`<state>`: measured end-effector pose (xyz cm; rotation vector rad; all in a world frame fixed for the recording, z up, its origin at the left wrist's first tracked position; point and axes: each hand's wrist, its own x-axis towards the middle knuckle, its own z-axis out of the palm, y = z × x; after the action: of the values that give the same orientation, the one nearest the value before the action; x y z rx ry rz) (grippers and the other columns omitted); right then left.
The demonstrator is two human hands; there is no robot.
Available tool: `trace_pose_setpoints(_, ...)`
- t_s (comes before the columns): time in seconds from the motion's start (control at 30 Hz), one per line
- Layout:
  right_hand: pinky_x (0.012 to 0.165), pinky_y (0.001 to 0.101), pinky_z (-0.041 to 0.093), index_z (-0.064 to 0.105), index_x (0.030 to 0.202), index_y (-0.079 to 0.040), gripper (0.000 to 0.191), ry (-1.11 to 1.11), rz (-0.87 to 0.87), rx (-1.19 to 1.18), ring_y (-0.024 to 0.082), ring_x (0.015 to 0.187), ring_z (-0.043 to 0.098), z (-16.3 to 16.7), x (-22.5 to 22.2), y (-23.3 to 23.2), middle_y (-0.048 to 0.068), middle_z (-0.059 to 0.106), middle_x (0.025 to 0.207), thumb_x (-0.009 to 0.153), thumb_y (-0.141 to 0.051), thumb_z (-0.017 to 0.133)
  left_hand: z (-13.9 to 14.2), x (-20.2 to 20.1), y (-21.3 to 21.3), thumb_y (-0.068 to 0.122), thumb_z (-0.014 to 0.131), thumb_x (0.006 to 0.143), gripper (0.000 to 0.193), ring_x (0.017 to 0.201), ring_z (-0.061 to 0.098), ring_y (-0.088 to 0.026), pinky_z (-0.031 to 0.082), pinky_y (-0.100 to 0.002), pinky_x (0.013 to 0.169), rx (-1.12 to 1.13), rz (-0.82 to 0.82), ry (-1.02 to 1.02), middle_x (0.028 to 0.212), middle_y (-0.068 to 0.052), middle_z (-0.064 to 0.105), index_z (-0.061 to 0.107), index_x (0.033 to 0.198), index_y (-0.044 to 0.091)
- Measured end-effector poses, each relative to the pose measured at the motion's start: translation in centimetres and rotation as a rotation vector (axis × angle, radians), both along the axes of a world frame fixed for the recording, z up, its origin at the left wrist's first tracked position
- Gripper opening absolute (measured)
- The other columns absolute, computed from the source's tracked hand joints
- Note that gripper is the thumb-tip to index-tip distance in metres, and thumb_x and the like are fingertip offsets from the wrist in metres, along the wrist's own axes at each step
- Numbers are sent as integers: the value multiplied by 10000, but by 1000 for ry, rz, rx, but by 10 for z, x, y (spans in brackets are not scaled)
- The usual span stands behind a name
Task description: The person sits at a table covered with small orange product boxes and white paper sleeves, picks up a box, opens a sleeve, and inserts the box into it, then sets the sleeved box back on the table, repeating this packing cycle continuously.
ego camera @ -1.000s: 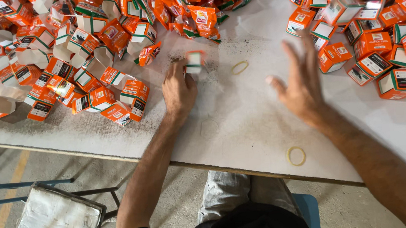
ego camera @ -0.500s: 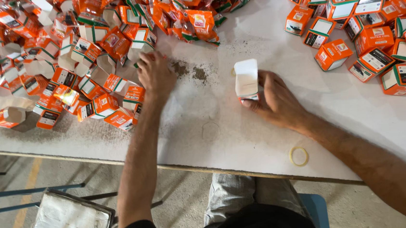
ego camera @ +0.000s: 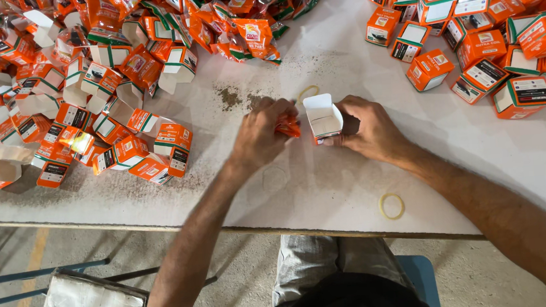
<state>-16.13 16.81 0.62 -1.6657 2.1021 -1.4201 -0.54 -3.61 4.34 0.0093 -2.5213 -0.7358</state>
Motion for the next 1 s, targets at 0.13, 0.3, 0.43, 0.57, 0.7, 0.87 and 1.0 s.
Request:
trace_pose_setpoints(0.13, 756, 366, 563, 678, 1083, 10, 591, 1, -36, 18, 249, 844, 701, -7, -3, -2, 122, 704, 1001, 652, -276, 964, -10, -4, 31, -33, 810, 856, 400, 1086, 621, -329, 601, -399, 949, 84, -35, 525, 1227, -130, 513, 557, 1148, 73)
trace_pose_setpoints(0.3, 772, 368, 567, 682, 1053, -14, 499, -79, -49, 35, 235, 860, 719, -14, -3, -3, 109, 729, 974, 646, -162, 931, -35, -15, 45, -65, 769, 829, 504, 1171, 610, -349, 604, -424, 926, -195, -166, 486, 1351, -188, 481, 550, 1246, 114)
trace_pose_setpoints(0.43, 783, 382, 565, 668, 1051, -7, 444, -79, -70, 44, 260, 866, 712, -14, -5, 0, 123, 714, 972, 665, -78, 875, -41, -13, 42, 54, 793, 870, 597, 1283, 595, -357, 569, -480, 1044, -290, -150, 257, 1391, -158, 539, 559, 1420, 49)
trace_pose_setpoints(0.57, 783, 397, 554, 675, 1083, 6, 531, -5, -70, 30, 304, 903, 703, -13, -4, 1, 142, 701, 989, 619, -105, 908, -35, -5, 42, 226, 794, 885, 587, 1384, 505, -407, 376, -620, 1192, -340, -173, 242, 1357, -176, 565, 569, 1377, -3)
trace_pose_setpoints(0.7, 809, 398, 559, 684, 1118, 4, 525, 10, -53, -27, 307, 936, 709, -11, -1, 1, 134, 705, 1031, 669, -133, 921, -29, -7, 57, 243, 741, 896, 385, 1466, 329, -450, 207, -685, 1216, -345, -2, 173, 1409, -203, 499, 699, 1234, 63)
trace_pose_setpoints(0.87, 823, 410, 555, 681, 1114, 16, 575, 36, -39, -27, 315, 951, 697, -8, 3, 2, 142, 698, 1052, 639, -165, 949, -24, -27, 64, 186, 680, 965, 157, 1463, 139, -596, 162, -694, 1140, -132, 190, 134, 1556, -388, 276, 775, 1017, 72)
trace_pose_setpoints(1.0, 831, 412, 555, 678, 1120, 10, 594, 42, -50, 26, 314, 948, 697, -7, 2, 1, 136, 700, 1047, 630, -187, 950, -26, -34, 63, 153, 678, 970, 227, 1451, 294, -488, 296, -589, 1208, -23, 138, 227, 1447, -260, 425, 697, 1137, 1)
